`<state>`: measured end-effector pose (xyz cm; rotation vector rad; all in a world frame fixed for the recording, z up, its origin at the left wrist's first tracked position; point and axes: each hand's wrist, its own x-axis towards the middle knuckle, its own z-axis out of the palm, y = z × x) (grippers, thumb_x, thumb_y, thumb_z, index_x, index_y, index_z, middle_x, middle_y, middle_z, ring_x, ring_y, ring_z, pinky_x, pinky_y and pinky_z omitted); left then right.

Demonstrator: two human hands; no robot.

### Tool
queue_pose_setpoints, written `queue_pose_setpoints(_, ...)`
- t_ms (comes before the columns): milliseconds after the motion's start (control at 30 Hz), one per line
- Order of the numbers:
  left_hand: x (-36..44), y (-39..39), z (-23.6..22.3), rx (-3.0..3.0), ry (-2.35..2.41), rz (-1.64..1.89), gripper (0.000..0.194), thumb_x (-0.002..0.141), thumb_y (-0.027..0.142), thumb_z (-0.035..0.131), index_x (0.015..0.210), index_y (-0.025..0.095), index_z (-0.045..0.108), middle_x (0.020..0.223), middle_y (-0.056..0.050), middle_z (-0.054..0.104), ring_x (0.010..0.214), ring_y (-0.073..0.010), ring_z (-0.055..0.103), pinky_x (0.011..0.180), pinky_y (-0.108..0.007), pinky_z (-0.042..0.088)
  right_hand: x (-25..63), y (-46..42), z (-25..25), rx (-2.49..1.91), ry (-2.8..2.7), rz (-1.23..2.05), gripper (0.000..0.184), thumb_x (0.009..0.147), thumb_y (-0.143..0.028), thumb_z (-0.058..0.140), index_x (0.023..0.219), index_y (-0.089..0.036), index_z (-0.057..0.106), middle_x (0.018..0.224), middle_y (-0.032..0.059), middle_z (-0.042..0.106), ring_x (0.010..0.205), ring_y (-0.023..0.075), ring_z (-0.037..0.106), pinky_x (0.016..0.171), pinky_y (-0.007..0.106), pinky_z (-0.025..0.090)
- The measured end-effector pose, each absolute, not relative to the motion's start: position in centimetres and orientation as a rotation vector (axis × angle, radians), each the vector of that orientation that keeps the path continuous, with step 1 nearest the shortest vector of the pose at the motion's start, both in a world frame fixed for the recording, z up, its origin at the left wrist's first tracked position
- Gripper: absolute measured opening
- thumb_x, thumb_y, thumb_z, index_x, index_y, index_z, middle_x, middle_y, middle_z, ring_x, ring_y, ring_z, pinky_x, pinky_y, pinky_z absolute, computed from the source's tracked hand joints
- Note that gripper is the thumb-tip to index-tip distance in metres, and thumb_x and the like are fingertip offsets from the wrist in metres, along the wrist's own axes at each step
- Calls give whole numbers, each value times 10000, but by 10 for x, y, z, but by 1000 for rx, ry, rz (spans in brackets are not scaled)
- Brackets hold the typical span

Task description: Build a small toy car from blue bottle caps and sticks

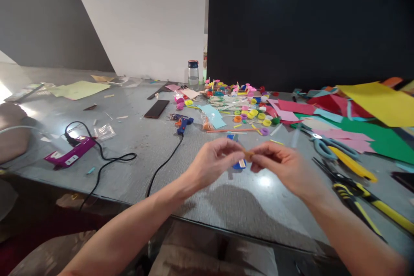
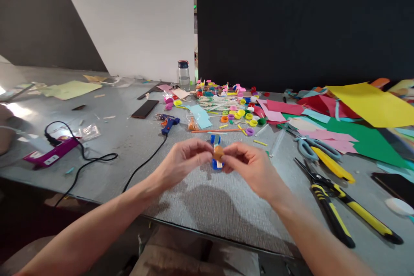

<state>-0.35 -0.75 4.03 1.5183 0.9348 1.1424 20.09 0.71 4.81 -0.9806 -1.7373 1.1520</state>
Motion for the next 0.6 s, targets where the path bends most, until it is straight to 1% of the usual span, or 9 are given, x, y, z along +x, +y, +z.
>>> queue_pose_setpoints(33,-5,0,44,1525,973,1292,146,874,308,668,918,171,696,874,-45,712,777,-142,626,741,-291,493,204,15,51,-994,-1684,1064,246,819,-434,761,880,-196,745,715,26,707,632,147,661,619,275,583)
queue_pose_setpoints(100,-8,16,43,1509,1031,1577,134,899,317,643,915,188,674,870,-28,693,784,-130,612,759,-284,495,210,31,49,-1016,-1544,947,262,807,-439,771,914,-201,745,787,40,725,658,152,673,648,297,604)
queue_pose_setpoints(167,-11,29,33,1489,1053,1723,132,912,318,618,892,193,654,817,-10,665,737,-118,592,718,-270,493,217,44,36,-1022,-1417,956,284,804,-447,777,944,-202,737,911,57,738,688,153,683,658,306,619)
queue_pose_setpoints(233,-11,37,19,1516,1108,1686,124,914,284,595,859,186,646,760,5,640,685,-106,562,687,-260,480,224,54,19,-1057,-1351,1045,305,789,-458,793,939,-199,735,989,70,736,710,156,693,629,290,618)
queue_pose_setpoints(300,-10,40,7,1579,1180,1571,104,895,259,606,856,177,657,773,-4,656,691,-112,569,693,-265,481,231,61,4,-1067,-1291,1118,317,756,-451,822,933,-203,734,995,64,737,684,142,686,602,265,606)
queue_pose_setpoints(367,-7,39,1,1642,1230,1508,95,888,242,612,869,172,673,810,-19,684,718,-121,588,720,-276,490,236,65,-4,-1054,-1239,1159,333,731,-428,845,971,-223,737,988,50,738,672,129,679,600,249,599)
queue_pose_setpoints(433,-5,38,-1,1691,1254,1495,99,895,232,608,876,169,682,840,-33,704,741,-131,603,746,-290,500,239,68,-5,-1050,-1202,1183,349,706,-423,862,976,-232,751,983,49,740,671,131,676,601,252,599)
queue_pose_setpoints(533,-4,36,0,1766,1273,1498,98,909,227,610,883,170,686,866,-52,722,765,-149,614,773,-321,507,240,69,-2,-1069,-1163,1225,358,643,-447,894,896,-222,777,951,61,744,657,141,672,574,259,595)
queue_pose_setpoints(600,-3,35,2,1839,1270,1492,79,906,242,642,907,178,687,892,-61,730,802,-166,625,808,-348,509,238,67,0,-1075,-1170,1246,373,617,-457,908,877,-221,782,927,59,745,654,140,670,572,253,592)
